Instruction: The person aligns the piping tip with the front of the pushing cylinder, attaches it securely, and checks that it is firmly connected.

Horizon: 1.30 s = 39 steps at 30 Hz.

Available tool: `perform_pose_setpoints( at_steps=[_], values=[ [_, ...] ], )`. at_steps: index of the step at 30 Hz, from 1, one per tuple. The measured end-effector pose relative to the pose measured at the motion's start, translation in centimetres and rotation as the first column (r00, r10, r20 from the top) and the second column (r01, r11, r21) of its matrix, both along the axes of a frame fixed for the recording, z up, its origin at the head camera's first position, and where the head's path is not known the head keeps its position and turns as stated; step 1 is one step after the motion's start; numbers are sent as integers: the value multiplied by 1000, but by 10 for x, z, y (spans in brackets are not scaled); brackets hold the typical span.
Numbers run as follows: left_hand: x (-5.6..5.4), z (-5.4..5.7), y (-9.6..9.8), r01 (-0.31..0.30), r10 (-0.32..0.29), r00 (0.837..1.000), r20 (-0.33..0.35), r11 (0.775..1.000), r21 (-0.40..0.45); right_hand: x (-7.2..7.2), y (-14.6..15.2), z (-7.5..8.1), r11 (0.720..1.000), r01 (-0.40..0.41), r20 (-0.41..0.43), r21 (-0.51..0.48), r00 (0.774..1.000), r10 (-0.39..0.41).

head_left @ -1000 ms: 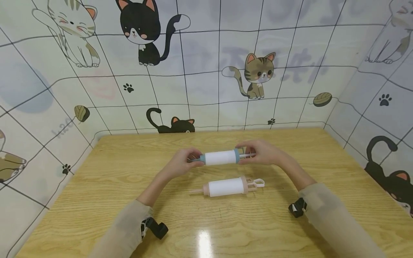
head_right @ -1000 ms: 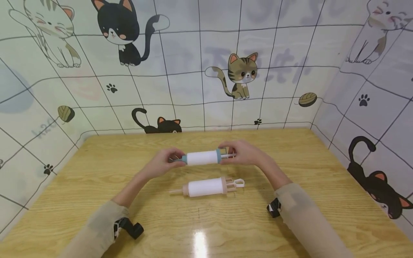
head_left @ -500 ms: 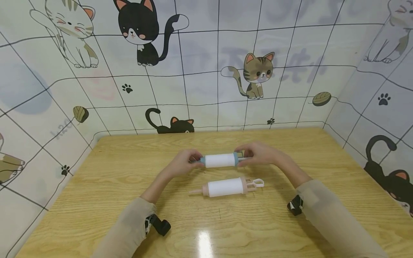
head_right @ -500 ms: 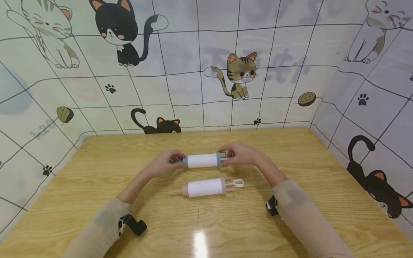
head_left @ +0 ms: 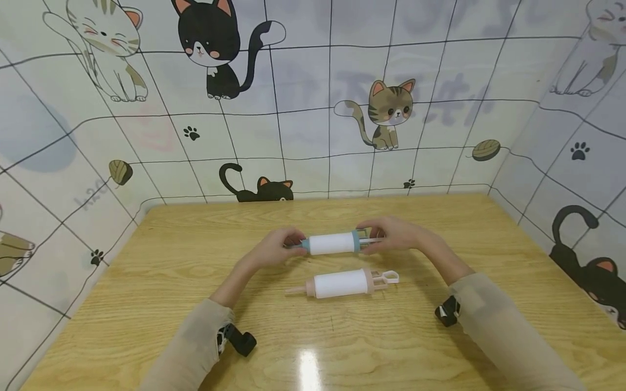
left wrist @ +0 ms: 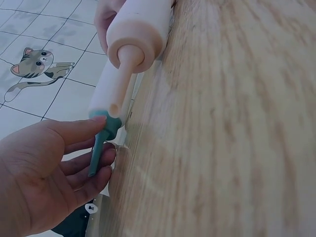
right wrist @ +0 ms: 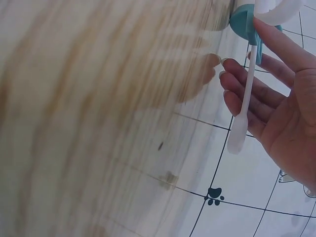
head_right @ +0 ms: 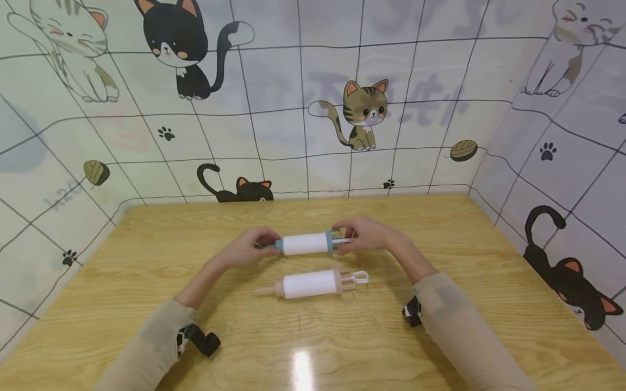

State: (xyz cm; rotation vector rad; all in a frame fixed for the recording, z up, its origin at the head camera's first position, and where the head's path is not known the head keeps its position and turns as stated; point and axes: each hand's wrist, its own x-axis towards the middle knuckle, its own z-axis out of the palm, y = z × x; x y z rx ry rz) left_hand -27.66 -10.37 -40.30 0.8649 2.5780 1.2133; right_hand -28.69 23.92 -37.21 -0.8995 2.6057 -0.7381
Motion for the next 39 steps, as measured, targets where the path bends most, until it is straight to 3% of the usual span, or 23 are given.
perform_pose_setpoints(
  at_steps=[12, 19, 27, 39],
  values=[
    [1, 0, -7, -15, 15, 1000, 26, 1000, -11, 0, -1, -1, 1000, 29, -12, 1, 1000, -29],
    [1, 0, -10, -2, 2, 1000, -11, 1000, 7, 2, 1, 0, 999, 44, -9, -21, 999, -44],
    [4, 0, -15, -38, 38, 999, -22, 999, 22, 8, 7, 7, 998, 58, -82, -39, 995, -62],
    [8, 6, -20, -72, 85, 984, -159, 994, 85, 16, 18, 19, 994, 103, -197, -36, 974, -108]
  ],
)
